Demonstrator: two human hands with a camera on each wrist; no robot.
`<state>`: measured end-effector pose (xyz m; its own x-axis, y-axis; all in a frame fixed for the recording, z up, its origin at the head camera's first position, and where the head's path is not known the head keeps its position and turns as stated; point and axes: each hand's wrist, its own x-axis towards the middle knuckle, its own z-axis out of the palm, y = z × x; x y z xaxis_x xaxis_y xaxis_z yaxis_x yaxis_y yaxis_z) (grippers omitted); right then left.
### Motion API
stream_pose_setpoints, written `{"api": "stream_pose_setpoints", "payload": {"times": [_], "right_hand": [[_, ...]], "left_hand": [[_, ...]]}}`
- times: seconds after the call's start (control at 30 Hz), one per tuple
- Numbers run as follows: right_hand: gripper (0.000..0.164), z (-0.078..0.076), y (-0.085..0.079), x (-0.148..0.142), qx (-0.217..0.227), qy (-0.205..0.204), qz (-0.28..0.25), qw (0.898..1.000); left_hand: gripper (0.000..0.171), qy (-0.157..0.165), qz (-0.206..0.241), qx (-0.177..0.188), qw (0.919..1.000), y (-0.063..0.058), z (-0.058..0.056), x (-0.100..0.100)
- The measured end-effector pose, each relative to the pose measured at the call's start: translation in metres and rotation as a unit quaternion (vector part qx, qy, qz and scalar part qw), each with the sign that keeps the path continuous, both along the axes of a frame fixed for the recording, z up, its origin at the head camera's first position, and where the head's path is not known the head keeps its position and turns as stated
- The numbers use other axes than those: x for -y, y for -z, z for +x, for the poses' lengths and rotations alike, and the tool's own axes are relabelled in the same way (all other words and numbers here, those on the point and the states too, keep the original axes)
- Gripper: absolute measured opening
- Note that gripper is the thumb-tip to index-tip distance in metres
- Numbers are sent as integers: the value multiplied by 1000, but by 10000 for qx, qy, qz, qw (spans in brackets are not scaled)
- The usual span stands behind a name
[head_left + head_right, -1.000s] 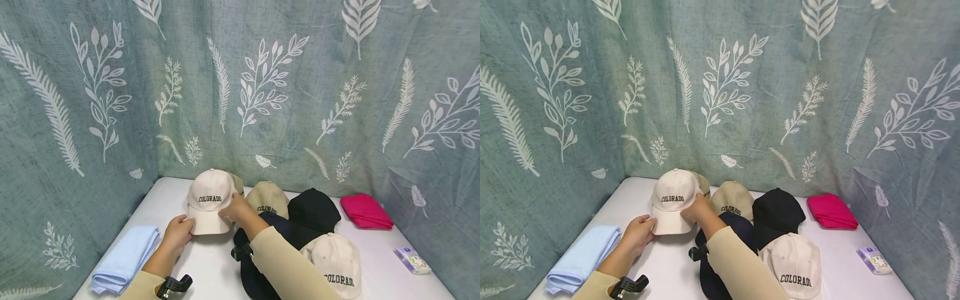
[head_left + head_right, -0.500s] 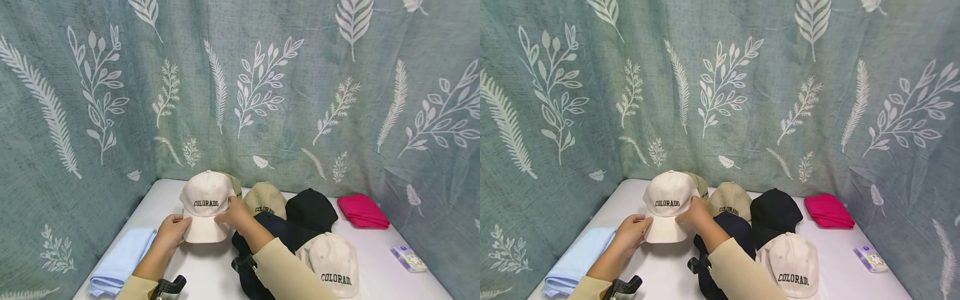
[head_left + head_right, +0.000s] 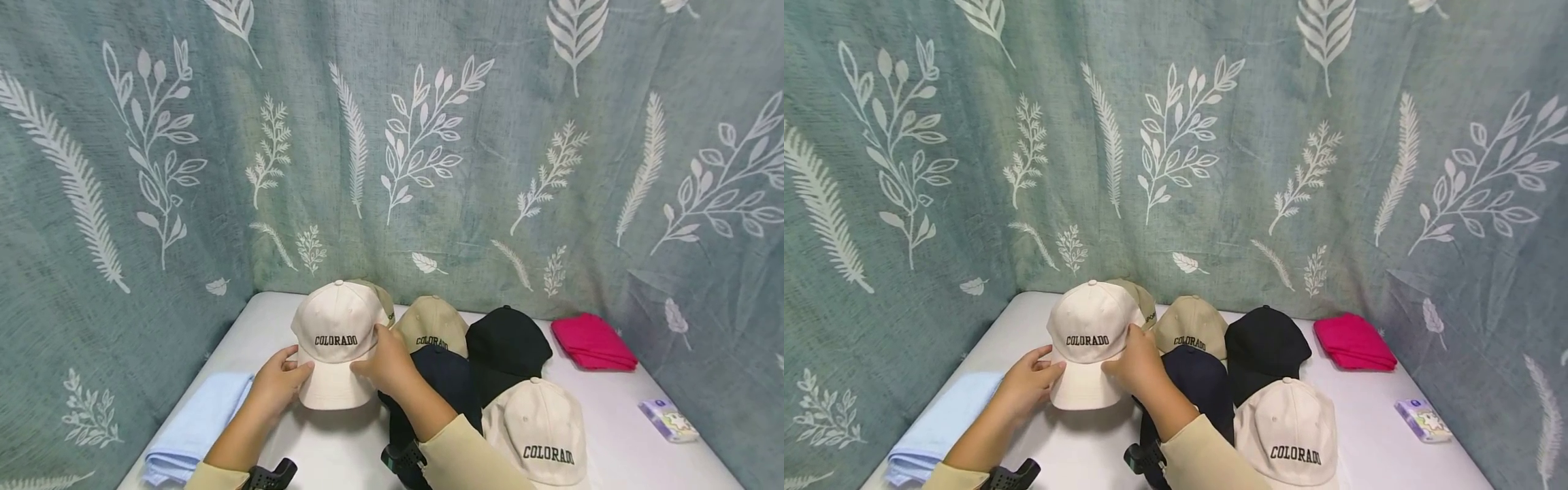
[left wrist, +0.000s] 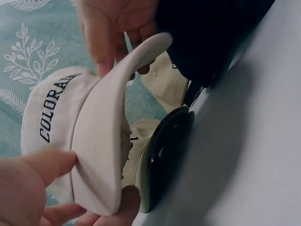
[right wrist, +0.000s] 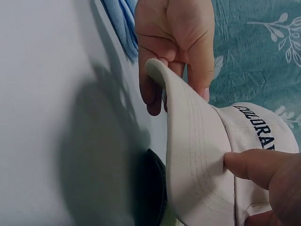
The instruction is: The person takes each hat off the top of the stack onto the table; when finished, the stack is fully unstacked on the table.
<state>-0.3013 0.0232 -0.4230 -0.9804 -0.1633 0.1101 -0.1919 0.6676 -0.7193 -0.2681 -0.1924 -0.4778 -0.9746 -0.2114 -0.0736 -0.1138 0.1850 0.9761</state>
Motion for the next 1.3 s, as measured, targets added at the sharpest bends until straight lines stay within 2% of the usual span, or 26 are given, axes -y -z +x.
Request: {"api": "stream_pose_setpoints", "payload": {"times": [0.23,0.47,0.77,0.87,1.1,1.3], "right_hand": [[87,19,7,-1,-241,-114,234,9994],[90,36,10,-4,-167,-93,262,9995],[91,59,16,-11,-180,-194,323,9991],[92,63,19,-13,-180,-237,393,9988],[94,74,23,-19,83,-401,316,9987],[85,82,27,-23,235,-589,258,9977]], "left_hand": [[84,365,-402,403,9977,0,12,11],[91,672,-820,445,9934,-7,23,19],[75,824,-737,682,9915,-10,30,22],[70,968,-755,764,9895,-11,31,23],[58,1583,-698,886,9809,-12,35,29],[43,2401,-469,883,9656,-8,40,37]]}}
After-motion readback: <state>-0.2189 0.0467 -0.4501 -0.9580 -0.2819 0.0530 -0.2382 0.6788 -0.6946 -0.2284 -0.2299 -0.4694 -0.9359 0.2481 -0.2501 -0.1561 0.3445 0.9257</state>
